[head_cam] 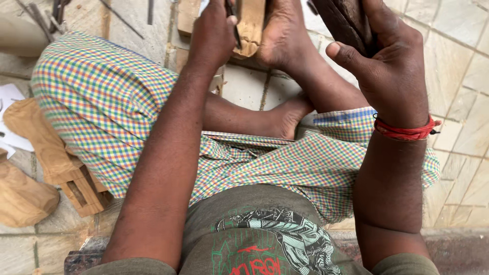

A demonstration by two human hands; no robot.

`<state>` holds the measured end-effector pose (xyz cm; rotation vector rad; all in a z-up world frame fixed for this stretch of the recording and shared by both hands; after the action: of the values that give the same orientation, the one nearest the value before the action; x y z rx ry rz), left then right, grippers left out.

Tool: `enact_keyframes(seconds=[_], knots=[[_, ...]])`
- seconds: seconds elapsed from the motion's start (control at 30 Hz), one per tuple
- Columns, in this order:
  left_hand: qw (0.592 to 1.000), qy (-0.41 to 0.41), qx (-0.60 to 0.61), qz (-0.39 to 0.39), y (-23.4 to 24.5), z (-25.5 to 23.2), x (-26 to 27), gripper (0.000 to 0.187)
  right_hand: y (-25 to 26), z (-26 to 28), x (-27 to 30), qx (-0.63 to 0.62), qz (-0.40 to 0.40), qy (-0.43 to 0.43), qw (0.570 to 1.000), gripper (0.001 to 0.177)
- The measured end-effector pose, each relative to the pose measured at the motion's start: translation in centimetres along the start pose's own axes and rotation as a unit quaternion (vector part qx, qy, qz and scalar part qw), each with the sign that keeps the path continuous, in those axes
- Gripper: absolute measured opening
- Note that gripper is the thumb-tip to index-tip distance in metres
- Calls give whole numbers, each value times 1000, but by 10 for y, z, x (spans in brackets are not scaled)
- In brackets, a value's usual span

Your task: The person is carving a wooden foot-shaped object using a chisel and a wooden mallet. They repeatedly strike the chisel to shape the wood, occasionally pausing to inspect the progress and adjust their grip.

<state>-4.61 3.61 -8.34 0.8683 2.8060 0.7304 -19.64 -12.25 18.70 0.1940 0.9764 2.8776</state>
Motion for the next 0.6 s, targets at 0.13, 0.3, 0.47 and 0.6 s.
enact_keyframes(seconds=[0.13, 0.3, 0.47, 0.6], knots=[[999, -34, -31, -21, -5, 4, 1, 29, -10, -13, -18, 126, 14, 25, 992, 48], [999, -29, 12, -17, -8, -2, 5, 42, -35, -15, -57, 326, 34, 122, 937, 32], [999, -19, -21, -28, -8, -1, 11, 42, -39, 3, -76, 367, 49, 142, 918, 24], [999, -19, -16, -26, -7, -3, 14, 44, -41, 7, -81, 333, 54, 18, 941, 22]])
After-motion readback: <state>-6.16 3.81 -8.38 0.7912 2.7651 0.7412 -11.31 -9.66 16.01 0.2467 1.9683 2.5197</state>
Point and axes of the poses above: each hand's wrist, its own x-axis away from the middle knuckle, its own y-axis out of the back of the hand, z = x × y, the point moved 1 cm from there along -x, towards the middle knuckle, and after that the axes turned 5 degrees about z, right-handed, at the moved point
